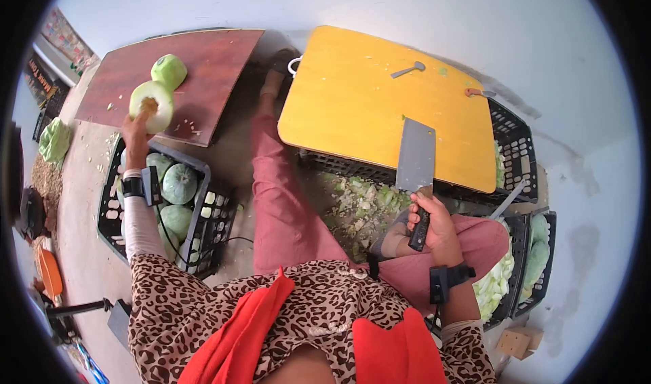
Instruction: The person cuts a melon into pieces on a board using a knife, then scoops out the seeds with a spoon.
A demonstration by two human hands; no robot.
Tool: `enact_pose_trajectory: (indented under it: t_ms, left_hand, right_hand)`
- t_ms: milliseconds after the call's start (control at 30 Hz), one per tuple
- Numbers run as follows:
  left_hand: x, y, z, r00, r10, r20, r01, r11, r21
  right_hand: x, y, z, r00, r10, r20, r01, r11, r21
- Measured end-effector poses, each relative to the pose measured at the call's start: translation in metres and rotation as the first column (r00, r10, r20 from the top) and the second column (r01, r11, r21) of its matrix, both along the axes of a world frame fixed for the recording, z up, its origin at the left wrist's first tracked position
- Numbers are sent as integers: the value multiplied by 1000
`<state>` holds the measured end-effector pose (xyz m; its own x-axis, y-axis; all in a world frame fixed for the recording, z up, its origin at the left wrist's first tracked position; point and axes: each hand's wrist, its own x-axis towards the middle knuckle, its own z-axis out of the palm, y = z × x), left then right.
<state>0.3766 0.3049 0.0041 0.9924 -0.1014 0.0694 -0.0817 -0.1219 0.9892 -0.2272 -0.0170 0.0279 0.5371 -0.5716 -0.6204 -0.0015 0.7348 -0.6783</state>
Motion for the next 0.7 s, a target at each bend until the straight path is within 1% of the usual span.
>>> enact_pose_trajectory:
  t_ms: [67, 200, 267, 333, 400, 467, 500, 600, 700]
  left_hand:
    - [-43, -22, 30, 979, -157, -128, 136, 979, -154]
    - [-102, -76, 51, 933, -259, -248, 215, 958, -192]
    - [-124, -107, 46, 878, -395, -270, 324, 907, -270]
    - [-153, -141, 50, 810, -467, -353, 384, 879, -283]
    - [-173, -175, 35, 740, -548, -389, 433, 832, -349]
    - [-193, -206, 24, 638, -660, -397, 508, 748, -427]
    - [-211, -214, 38, 590, -659, -466, 544, 751, -373]
    - [-246, -242, 45, 547, -692, -471, 614, 714, -337]
    - [-269, -263, 53, 522, -695, -495, 699, 681, -219]
  right_hand:
    - [3, -2, -4, 1000, 7, 4, -7, 1000, 6]
    - [11, 1, -2, 999, 27, 33, -27, 1000, 6]
    - [14, 3, 2, 998, 35, 50, -36, 999, 2]
    - [13, 5, 5, 997, 48, 57, -48, 999, -8]
    - [10, 4, 7, 996, 49, 75, -50, 999, 10]
    - [5, 3, 8, 994, 49, 96, -52, 998, 25]
    - [4, 4, 11, 993, 67, 93, -68, 998, 3]
    - [-2, 1, 16, 987, 62, 147, -69, 997, 42]
    - [-2, 2, 18, 984, 56, 170, -46, 997, -62]
